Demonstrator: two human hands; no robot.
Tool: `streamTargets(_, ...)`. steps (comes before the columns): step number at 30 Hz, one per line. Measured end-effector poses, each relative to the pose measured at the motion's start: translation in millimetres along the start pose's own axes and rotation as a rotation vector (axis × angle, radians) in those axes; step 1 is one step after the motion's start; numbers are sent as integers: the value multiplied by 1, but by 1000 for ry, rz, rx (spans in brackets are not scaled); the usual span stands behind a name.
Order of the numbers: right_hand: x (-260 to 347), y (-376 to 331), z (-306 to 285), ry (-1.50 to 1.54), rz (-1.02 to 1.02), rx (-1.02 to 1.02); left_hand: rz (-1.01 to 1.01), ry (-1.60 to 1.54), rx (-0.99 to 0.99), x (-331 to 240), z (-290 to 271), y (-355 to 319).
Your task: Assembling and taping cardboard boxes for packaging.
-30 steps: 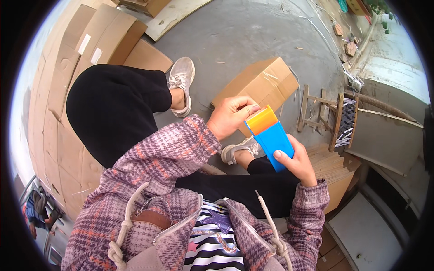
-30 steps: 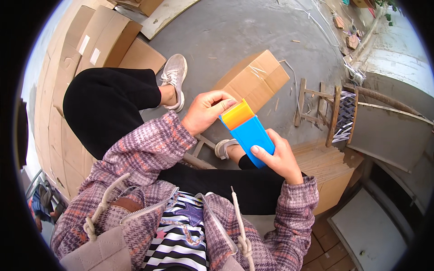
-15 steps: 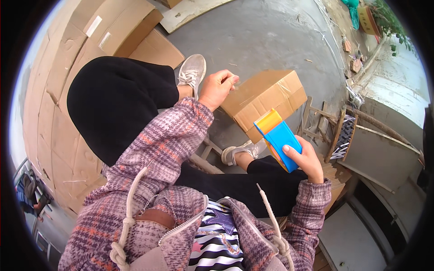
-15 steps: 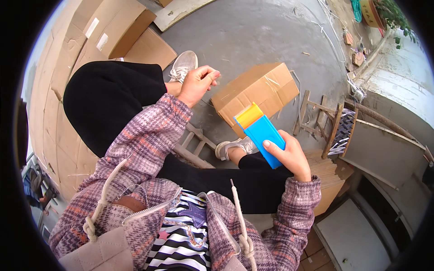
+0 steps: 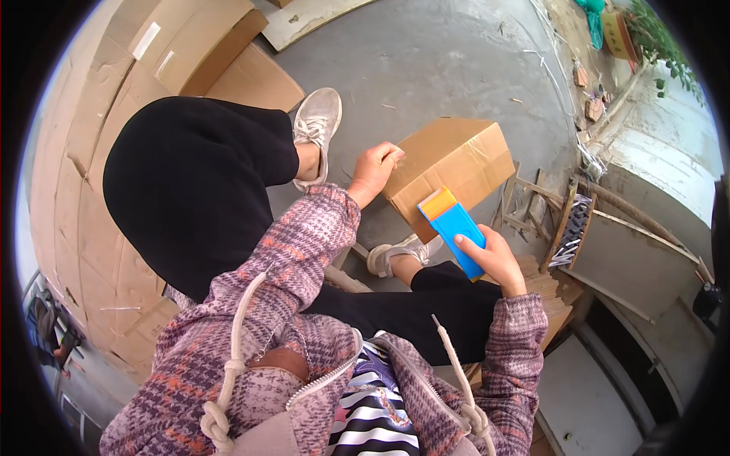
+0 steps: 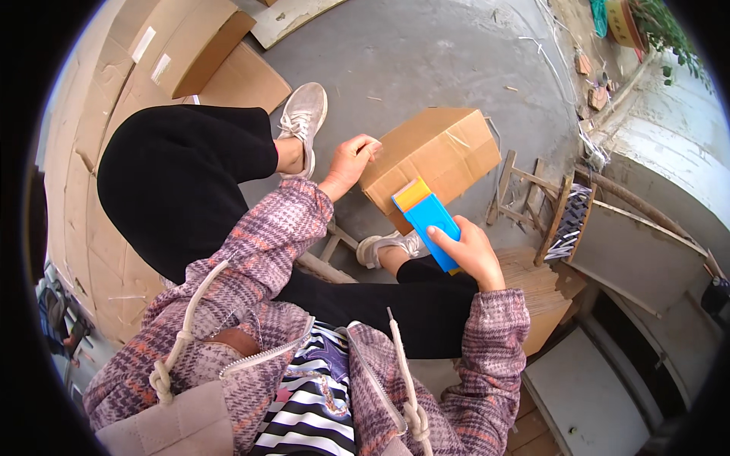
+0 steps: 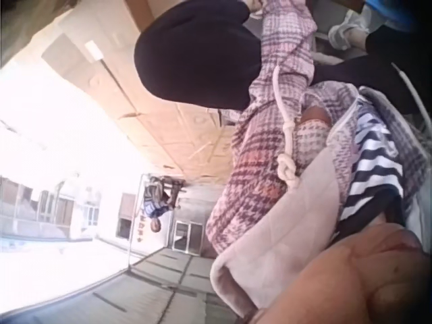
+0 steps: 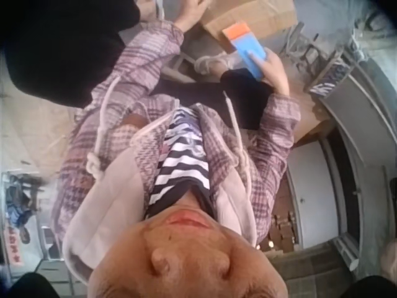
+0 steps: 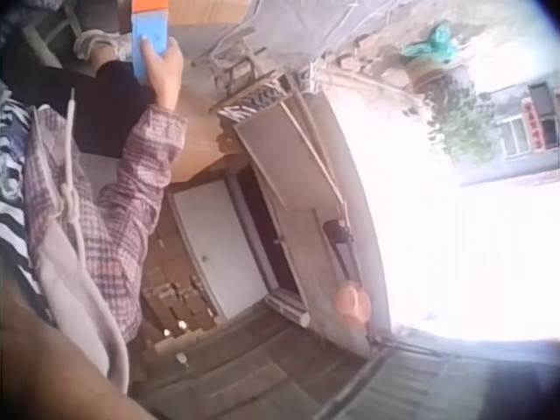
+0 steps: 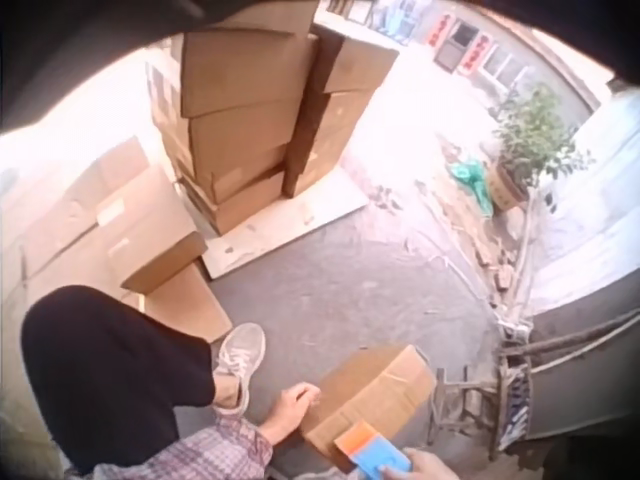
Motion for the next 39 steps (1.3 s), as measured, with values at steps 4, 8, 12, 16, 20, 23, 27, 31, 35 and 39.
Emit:
streamTargets(4, 3, 0, -3, -3, 44, 22, 155, 129, -5, -3, 7, -5)
streamTargets(8, 5, 2, -5, 11, 54, 11, 65, 100, 23, 12, 18, -7)
streamTargets(12, 4, 5, -3, 8, 72, 1, 73, 134, 85, 15, 20, -5)
streamTargets(16, 12, 4, -4, -10, 72, 3, -130, 354, 64, 33, 1, -7)
streamTargets(20, 5, 0, -7, -17, 88, -19, 66, 370, 191, -32, 16, -16)
streamTargets(23, 10, 4, -7, 3, 54, -29, 246, 348, 216, -51, 43, -52)
streamTargets(27, 14, 6, -6, -43, 51, -30, -144, 466, 358, -9, 39, -41)
streamTargets(31, 6, 10, -6, -16, 19, -33, -193, 553, 403, -15, 40, -39)
streamTargets(35, -3, 20, -4, -53, 7, -12, 335, 660, 214, -65, 51, -30)
streamTargets(39, -8, 23, 10, 90, 18, 100, 240, 559, 310, -51, 60, -21)
Point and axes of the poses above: each hand's wrist, its own y-axis towards the middle knuckle, its own z-axis out of the palm, x = y × z, the point moved 10 cm from there along y, towards the middle knuckle, and after that the axes turned 6 degrees about z, right-handed, at the moved point
